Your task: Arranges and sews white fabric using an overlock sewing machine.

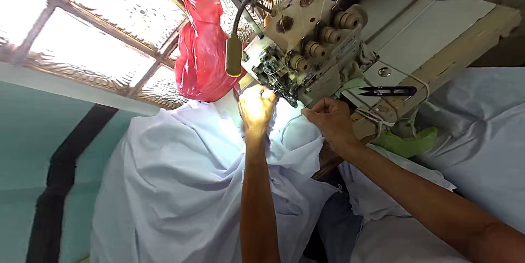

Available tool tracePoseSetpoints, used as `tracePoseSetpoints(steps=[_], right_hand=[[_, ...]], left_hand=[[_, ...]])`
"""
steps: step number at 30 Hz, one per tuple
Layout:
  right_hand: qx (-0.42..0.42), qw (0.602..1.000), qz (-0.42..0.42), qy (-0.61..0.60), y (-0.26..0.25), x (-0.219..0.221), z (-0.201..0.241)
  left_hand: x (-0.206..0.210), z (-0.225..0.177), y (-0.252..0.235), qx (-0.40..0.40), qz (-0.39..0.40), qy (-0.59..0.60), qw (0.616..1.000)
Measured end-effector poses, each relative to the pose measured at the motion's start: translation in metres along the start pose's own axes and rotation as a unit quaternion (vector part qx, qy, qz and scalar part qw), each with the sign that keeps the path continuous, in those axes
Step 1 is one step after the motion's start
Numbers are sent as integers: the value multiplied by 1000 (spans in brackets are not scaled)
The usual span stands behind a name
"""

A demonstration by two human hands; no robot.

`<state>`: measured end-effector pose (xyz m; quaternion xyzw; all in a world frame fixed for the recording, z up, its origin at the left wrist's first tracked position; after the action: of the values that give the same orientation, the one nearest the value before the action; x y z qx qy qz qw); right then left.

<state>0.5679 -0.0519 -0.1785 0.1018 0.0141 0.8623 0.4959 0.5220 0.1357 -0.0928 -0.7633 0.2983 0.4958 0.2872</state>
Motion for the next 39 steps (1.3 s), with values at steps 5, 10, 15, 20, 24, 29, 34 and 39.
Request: tracePoseSetpoints(steps=[5, 10, 15, 20, 24, 29, 34, 39], right_hand=[[-23, 1000, -2, 8, -3, 3, 1], [-15, 999, -2, 29, -4, 5, 4], [-35, 999, 8, 39, -2, 6, 5], [-59, 997, 35, 37, 4, 5, 4], [-78, 995, 40, 42, 0, 2, 9], [-108, 989, 59, 84, 11, 5, 14], [-135, 978, 71, 143, 8, 4, 22], [-382, 841, 5, 383, 40, 23, 73]], left_hand=[[-26, -14, 30, 99, -119, -9, 988], [-69, -12, 141, 76, -243, 7, 967], [-32, 52, 233, -58, -232, -84, 967], [-39, 103, 233, -135, -235, -49, 961], [-125, 101, 218, -94, -348, -21, 933], [-108, 113, 158, -58, -239, -142, 959], [-7, 128, 155, -135, -20, -162, 977], [-25, 118, 168, -29, -104, -111, 988]])
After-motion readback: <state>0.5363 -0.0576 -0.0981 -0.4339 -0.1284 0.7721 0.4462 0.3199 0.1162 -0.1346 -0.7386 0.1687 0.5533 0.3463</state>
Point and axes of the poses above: each hand's wrist, its own y-axis away from the middle knuckle, its own x-axis out of the palm, z = x × y, the point moved 10 cm from there along -y, towards the middle knuckle
